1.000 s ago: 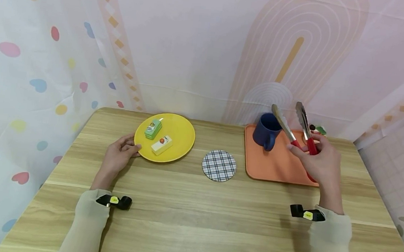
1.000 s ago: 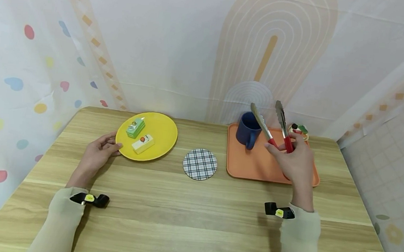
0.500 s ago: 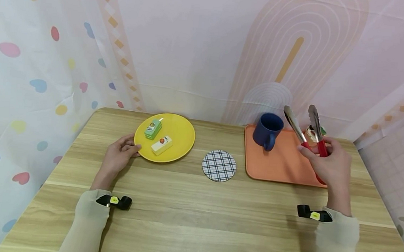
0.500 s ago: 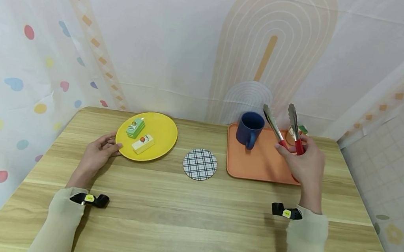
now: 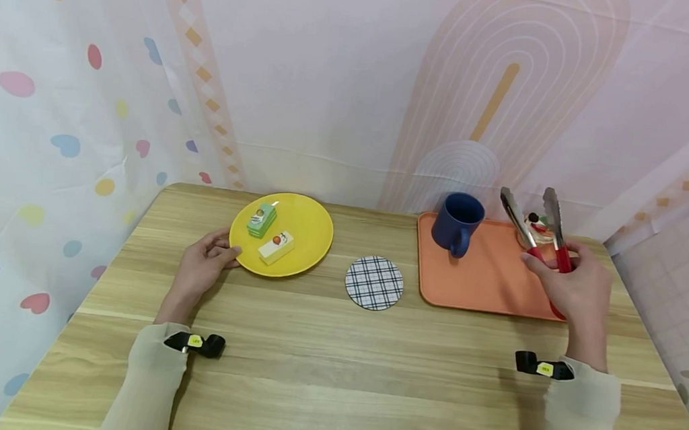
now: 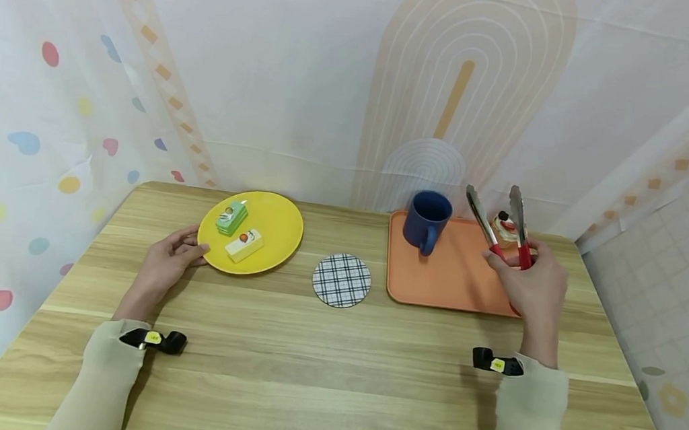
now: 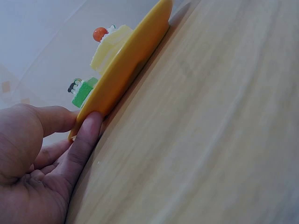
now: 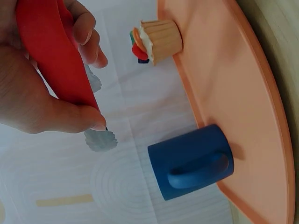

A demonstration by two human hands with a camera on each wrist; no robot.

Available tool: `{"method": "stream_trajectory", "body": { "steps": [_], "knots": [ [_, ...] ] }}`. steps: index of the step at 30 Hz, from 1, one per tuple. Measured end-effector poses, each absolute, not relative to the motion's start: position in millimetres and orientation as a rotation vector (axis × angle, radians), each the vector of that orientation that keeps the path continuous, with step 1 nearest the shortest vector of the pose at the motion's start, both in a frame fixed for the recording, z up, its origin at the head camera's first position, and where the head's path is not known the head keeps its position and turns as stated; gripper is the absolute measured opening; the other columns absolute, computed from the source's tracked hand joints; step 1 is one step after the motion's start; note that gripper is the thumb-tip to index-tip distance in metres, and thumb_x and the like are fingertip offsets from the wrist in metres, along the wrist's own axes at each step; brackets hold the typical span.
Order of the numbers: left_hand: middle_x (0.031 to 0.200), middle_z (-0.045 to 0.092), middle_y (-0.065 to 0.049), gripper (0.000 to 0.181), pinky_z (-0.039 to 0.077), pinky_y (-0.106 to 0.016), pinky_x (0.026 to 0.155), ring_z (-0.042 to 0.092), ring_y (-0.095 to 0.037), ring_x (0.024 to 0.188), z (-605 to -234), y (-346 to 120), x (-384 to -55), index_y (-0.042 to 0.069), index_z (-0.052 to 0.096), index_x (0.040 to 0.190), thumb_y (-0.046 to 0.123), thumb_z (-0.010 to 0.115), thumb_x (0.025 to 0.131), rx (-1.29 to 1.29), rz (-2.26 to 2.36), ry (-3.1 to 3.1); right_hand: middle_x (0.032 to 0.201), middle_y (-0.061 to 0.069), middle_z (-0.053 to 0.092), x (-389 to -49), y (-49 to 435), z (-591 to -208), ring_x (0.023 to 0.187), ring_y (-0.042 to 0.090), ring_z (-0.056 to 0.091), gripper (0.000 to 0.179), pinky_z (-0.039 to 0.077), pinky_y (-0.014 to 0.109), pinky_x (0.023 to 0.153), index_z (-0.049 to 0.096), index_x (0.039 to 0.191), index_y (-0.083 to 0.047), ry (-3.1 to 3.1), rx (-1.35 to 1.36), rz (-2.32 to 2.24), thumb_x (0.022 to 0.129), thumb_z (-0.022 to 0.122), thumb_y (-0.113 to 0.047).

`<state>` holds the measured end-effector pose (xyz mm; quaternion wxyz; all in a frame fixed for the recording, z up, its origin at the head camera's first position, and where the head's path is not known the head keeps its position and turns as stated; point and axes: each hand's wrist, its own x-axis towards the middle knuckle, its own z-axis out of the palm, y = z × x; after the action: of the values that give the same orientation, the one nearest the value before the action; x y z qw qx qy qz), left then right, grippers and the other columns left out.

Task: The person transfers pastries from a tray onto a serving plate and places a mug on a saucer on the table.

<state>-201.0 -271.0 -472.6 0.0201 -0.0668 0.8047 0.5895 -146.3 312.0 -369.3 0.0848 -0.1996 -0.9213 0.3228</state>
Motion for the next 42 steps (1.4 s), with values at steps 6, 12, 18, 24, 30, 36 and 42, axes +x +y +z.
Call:
{"method": "stream_trajectory", "body": {
  "steps": [6,12,18,24,30,36,42],
  "knots": [
    [0.111,0.057,-0.005,0.063,0.064,-0.017,0.082,0.065,0.003,0.086,-472,-270,-201,0.007,0.035,0.159,0.02,0.062,0.104,-0.224,1.823,2.492,0.123,0.032,0.063,-147,320,-373,0.104,0.041,0.059,0.09,0.045,0.028,0.064,0.044,0.151,0.002,-2.75,-0.614,0.965,0.089,0.072,-0.058],
    [0.111,0.057,-0.005,0.063,0.064,-0.017,0.082,0.065,0.003,0.087,-473,-271,-202,0.008,0.035,0.16,0.02,0.062,0.104,-0.237,1.825,2.486,0.122,0.031,0.062,-149,328,-377,0.102,0.039,0.057,0.088,0.044,0.025,0.061,0.045,0.148,0.003,-2.751,-0.622,0.958,0.089,0.072,-0.057],
    [0.112,0.057,-0.005,0.062,0.064,-0.018,0.083,0.065,0.003,0.087,-473,-272,-201,0.007,0.036,0.159,0.02,0.062,0.104,-0.227,1.827,2.487,0.123,0.03,0.06,-151,333,-377,0.102,0.038,0.055,0.088,0.044,0.019,0.057,0.046,0.146,0.004,-2.748,-0.637,0.963,0.089,0.071,-0.058],
    [0.116,0.056,-0.007,0.061,0.064,-0.017,0.084,0.064,0.004,0.089,-475,-273,-205,0.006,0.035,0.16,0.017,0.06,0.105,-0.242,1.811,2.476,0.131,0.034,0.055,-152,339,-380,0.109,0.043,0.052,0.093,0.045,0.022,0.062,0.042,0.15,0.005,-2.761,-0.685,0.975,0.09,0.069,-0.06],
    [0.116,0.056,-0.008,0.062,0.064,-0.017,0.084,0.065,0.003,0.089,-474,-272,-203,0.008,0.036,0.16,0.02,0.061,0.104,-0.25,1.799,2.488,0.132,0.033,0.051,-153,345,-384,0.108,0.043,0.051,0.094,0.045,0.02,0.059,0.039,0.151,0.006,-2.777,-0.741,0.99,0.09,0.069,-0.059],
    [0.114,0.057,-0.007,0.062,0.064,-0.017,0.083,0.065,0.003,0.088,-473,-271,-203,0.009,0.037,0.159,0.021,0.062,0.104,-0.244,1.81,2.494,0.135,0.033,0.05,-154,349,-387,0.112,0.044,0.049,0.096,0.047,0.028,0.065,0.036,0.152,0.006,-2.787,-0.789,0.998,0.09,0.067,-0.061],
    [0.114,0.057,-0.007,0.063,0.064,-0.017,0.083,0.065,0.003,0.088,-472,-270,-201,0.008,0.036,0.159,0.021,0.062,0.104,-0.239,1.811,2.495,0.138,0.035,0.048,-156,354,-391,0.115,0.046,0.049,0.098,0.052,0.034,0.072,0.035,0.153,0.007,-2.807,-0.817,1.012,0.09,0.066,-0.062]
  ]
}}
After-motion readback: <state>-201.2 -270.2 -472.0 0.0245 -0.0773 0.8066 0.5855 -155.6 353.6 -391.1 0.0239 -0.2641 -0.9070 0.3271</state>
